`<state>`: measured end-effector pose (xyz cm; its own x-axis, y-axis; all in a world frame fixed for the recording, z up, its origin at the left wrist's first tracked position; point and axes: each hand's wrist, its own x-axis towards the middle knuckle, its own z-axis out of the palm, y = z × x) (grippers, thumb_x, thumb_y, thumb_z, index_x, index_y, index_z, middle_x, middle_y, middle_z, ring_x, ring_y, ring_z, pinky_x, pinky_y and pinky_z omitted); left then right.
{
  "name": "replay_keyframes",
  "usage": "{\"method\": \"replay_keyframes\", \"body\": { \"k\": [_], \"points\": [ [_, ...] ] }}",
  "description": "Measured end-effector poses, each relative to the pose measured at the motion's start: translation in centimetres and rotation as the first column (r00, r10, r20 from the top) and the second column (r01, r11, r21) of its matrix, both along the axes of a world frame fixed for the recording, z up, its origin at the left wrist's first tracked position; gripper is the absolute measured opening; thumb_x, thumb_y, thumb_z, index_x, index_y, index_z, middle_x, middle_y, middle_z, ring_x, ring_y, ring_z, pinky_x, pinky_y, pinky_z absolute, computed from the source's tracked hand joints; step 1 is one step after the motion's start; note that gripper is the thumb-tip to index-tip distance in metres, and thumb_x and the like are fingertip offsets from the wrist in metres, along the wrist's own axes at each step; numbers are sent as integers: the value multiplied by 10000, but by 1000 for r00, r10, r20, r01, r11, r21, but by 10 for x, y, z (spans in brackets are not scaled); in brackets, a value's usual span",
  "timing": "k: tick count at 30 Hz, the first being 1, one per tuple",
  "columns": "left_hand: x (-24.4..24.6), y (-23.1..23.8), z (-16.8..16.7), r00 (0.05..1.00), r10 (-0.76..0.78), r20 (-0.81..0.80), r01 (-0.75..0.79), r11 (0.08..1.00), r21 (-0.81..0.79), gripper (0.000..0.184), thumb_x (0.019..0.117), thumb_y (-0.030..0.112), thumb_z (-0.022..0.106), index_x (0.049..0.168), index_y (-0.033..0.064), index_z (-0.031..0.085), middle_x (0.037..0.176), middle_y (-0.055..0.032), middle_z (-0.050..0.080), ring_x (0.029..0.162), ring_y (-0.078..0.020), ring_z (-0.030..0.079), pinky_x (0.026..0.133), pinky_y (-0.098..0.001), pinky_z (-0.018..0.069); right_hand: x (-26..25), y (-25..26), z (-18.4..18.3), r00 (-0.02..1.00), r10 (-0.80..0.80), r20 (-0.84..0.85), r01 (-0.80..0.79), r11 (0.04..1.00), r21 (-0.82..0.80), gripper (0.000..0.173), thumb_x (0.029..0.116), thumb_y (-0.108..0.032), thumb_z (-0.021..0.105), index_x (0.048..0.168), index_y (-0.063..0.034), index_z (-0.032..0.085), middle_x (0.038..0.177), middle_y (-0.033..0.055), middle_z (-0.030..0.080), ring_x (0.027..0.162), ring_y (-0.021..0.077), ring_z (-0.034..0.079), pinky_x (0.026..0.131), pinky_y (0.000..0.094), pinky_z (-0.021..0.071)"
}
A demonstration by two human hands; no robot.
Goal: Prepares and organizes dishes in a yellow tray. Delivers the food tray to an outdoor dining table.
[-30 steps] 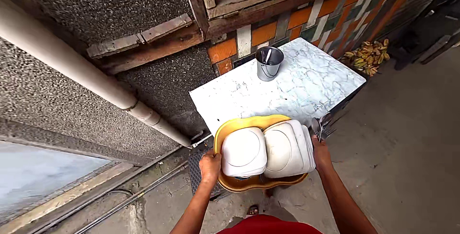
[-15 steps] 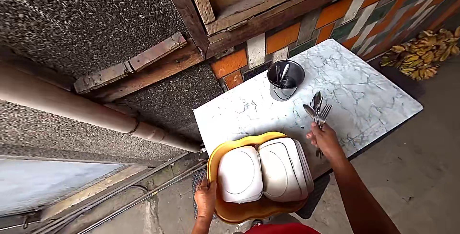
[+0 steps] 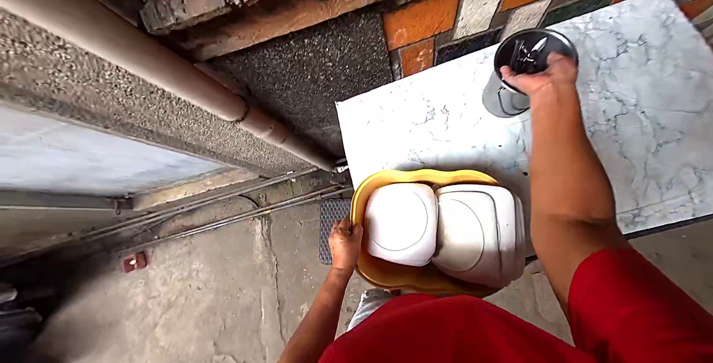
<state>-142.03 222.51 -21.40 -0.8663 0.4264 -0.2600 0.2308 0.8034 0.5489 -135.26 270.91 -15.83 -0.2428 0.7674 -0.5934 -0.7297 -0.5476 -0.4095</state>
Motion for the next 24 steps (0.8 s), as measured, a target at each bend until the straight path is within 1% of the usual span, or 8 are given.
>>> {"method": "replay_keyframes", "body": {
  "k": [2, 8, 11, 13, 15, 19, 21, 24],
  "points": [
    [-2, -2, -6, 1000, 7, 2, -7, 999, 37, 267, 963, 121, 604, 1108, -70, 723, 1031, -252, 694, 1033, -368, 664, 944, -516, 499, 4, -16, 14, 984, 70, 166, -87, 991, 98, 505, 1101, -408, 361, 1533, -155, 297, 1473, 187, 464, 1316, 375, 537, 974, 596, 540],
    [1, -11, -14, 997, 4, -81, 5, 994, 111, 389, 953, 148, 646, 1316, 8, 661, 1142, -268, 667, 1053, -423, 656, 896, -595, 523, 45, -160, 46, 718, 212, 663, -552, 754, 357, 437, 1082, -263, 461, 1468, -68, 396, 1309, 70, 588, 1105, 153, 646, 904, 300, 557],
    [5, -26, -25, 833, -249, -494, 374, 911, 171, 492, 911, 256, 676, 1322, -12, 644, 1152, -292, 651, 1007, -461, 647, 804, -584, 529, 91, -273, 39, 347, 377, 859, -911, 351, 214, 329, 1076, -257, 443, 1289, -29, 544, 1196, 69, 650, 994, 142, 680, 879, 351, 582],
    [10, -32, -23, 672, -461, -579, 637, 759, 135, 535, 882, 363, 723, 1284, 12, 679, 1205, -253, 678, 1104, -444, 650, 913, -597, 509, 117, -337, 19, -11, 307, 952, -995, 95, -42, 369, 1075, -262, 504, 1287, 34, 562, 1202, 202, 646, 1011, 264, 693, 888, 440, 584],
    [16, -31, -15, 551, -696, -460, 797, 603, 41, 661, 867, 424, 772, 1385, 40, 624, 1403, -254, 597, 1323, -463, 552, 1091, -661, 409, 132, -382, -9, -178, 110, 978, -981, 63, -185, 511, 1040, -300, 578, 1355, 97, 510, 1287, 300, 608, 1144, 383, 642, 979, 518, 523],
    [22, -22, -13, 447, -872, -202, 878, 470, -87, 880, 871, 356, 792, 1594, 84, 371, 1624, -314, 295, 1506, -493, 295, 1167, -670, 293, 125, -412, -44, 25, 173, 985, -930, 366, -40, 692, 990, -197, 636, 1508, 104, 289, 1343, 339, 554, 1199, 372, 616, 1017, 480, 513],
    [22, -18, -11, 437, -865, -246, 882, 466, -70, 912, 856, 400, 798, 1604, 116, 361, 1622, -333, 277, 1497, -509, 302, 1151, -655, 330, 113, -410, -33, 166, 287, 944, -862, 507, -2, 621, 1010, -113, 586, 1524, 17, 262, 1231, 293, 591, 1024, 329, 661, 884, 477, 559],
    [19, -19, -9, 467, -781, -415, 866, 500, 35, 888, 837, 371, 817, 1566, 60, 417, 1582, -352, 340, 1435, -519, 405, 1087, -603, 444, 102, -403, -3, 323, 374, 869, -857, 505, 101, 560, 1035, -55, 483, 1536, -59, 233, 1177, 223, 616, 926, 266, 697, 818, 448, 598]
  ]
}}
